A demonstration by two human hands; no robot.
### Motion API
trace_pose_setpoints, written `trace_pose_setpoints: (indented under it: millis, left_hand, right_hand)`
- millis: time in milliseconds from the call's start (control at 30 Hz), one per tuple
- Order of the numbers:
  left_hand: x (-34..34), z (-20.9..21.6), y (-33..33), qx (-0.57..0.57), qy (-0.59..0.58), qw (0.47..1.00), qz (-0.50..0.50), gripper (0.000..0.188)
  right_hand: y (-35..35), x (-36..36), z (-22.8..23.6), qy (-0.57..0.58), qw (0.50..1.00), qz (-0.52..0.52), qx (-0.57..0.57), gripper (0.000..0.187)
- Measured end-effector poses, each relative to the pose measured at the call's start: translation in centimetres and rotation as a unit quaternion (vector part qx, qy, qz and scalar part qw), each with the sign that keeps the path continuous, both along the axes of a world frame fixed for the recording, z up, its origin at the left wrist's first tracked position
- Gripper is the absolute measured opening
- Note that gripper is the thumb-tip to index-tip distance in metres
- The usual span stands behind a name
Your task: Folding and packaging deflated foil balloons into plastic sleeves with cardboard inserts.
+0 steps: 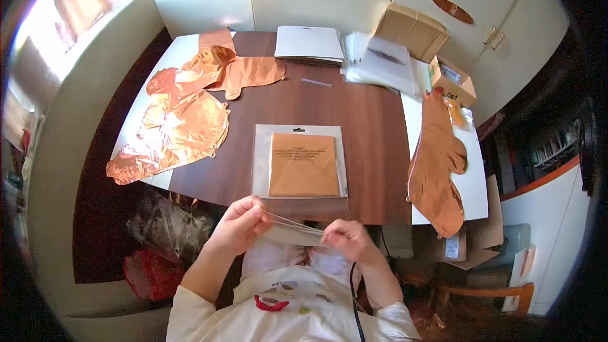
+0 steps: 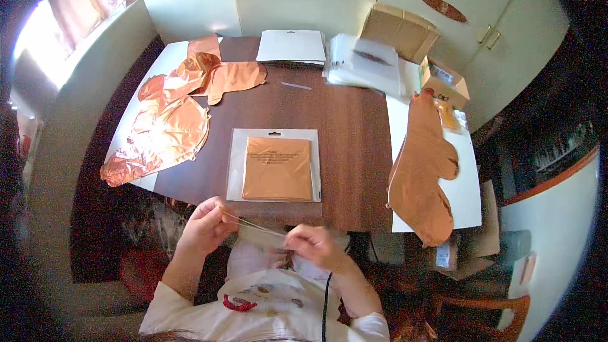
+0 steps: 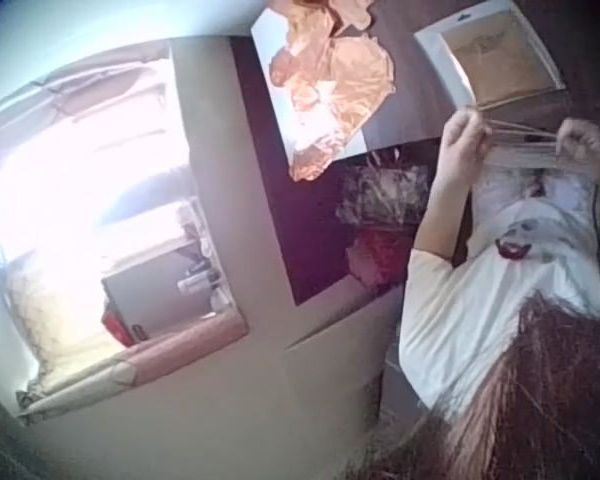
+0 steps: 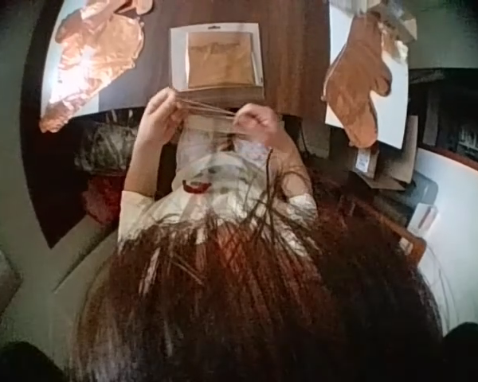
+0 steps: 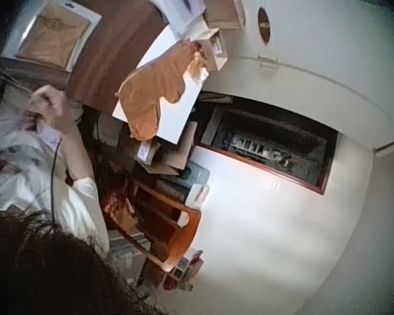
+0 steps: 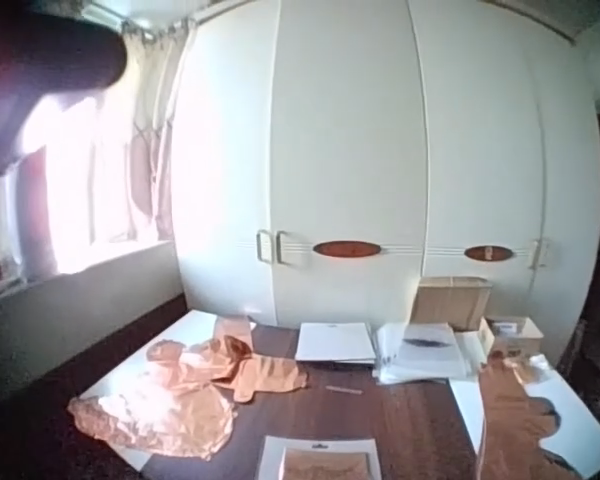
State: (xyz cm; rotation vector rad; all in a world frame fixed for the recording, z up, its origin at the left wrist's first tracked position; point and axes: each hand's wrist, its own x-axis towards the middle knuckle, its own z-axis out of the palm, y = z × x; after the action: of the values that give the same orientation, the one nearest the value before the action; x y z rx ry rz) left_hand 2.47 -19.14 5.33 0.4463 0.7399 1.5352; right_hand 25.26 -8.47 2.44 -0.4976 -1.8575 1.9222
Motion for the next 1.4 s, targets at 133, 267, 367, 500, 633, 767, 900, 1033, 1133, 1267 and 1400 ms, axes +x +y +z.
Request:
trace_pose_setpoints:
  millis: [133, 267, 367, 500, 633, 767, 900, 1033, 1133, 1267, 1400]
  left_hand:
    - [2.3, -1.9, -1.9, 0.136, -0.264, 0.955, -0.002, 0.02]
    - [2.0, -0.9, -0.9, 0.164, 0.177, 0.967, 0.085, 0.036]
    - [1.0, -0.4, -0.3, 0.152, 0.723, 0.67, 0.07, 0.027]
    - [1.7, -1.7, -1.6, 0.259, 0.417, 0.864, -0.112, 0.01]
    - [2.5, -1.6, -2.1, 0.208, 0.176, 0.962, 0.019, 0.026]
    - [1.9, -1.1, -1.3, 0.246, 0.597, 0.763, -0.044, 0.013]
    - [2.9, -2.3, -2.0, 0.295, -0.079, 0.949, -0.084, 0.023]
    - [2.2, -1.4, -1.0, 0.185, 0.609, 0.771, 0.031, 0.008]
    - [2.1, -3.3, -2.4, 0.254, 0.31, 0.912, -0.092, 0.007]
    - [4.2, -2.6, -2.4, 0.125, -0.009, 0.99, 0.067, 0.019]
    - [1.9, -3.7, -1.8, 0.243, 0.534, 0.803, -0.104, 0.016]
  right_hand:
    - [0.4, -1.1, -0.5, 0.0, 0.988, -0.141, 0.068, 0.014]
    - [-1.5, -1.5, -1.3, -0.047, 0.967, 0.014, 0.251, 0.011]
    - [-1.7, 0.1, 1.6, 0.017, 0.968, 0.062, 0.242, 0.009]
    - [-1.0, 0.0, 1.5, 0.065, 0.973, -0.105, 0.195, 0.008]
    - [-3.4, -1.6, -1.3, -0.058, 0.966, 0.007, 0.254, 0.011]
    - [-3.0, -1.1, -0.8, 0.167, 0.941, -0.006, 0.294, 0.008]
    - [-4.2, -2.0, -2.1, -0.028, 0.957, -0.038, 0.286, 0.004]
    - [-4.5, -1.3, -0.5, 0.055, 0.95, 0.034, 0.306, 0.005]
    - [-2.7, -1.1, -0.8, 0.065, 0.964, -0.004, 0.258, 0.005]
    - [-4.4, -2.1, -2.1, 0.02, 0.947, -0.005, 0.32, 0.008]
    - [-3.2, -1.4, -0.7, 0.009, 0.966, -0.064, 0.251, 0.007]
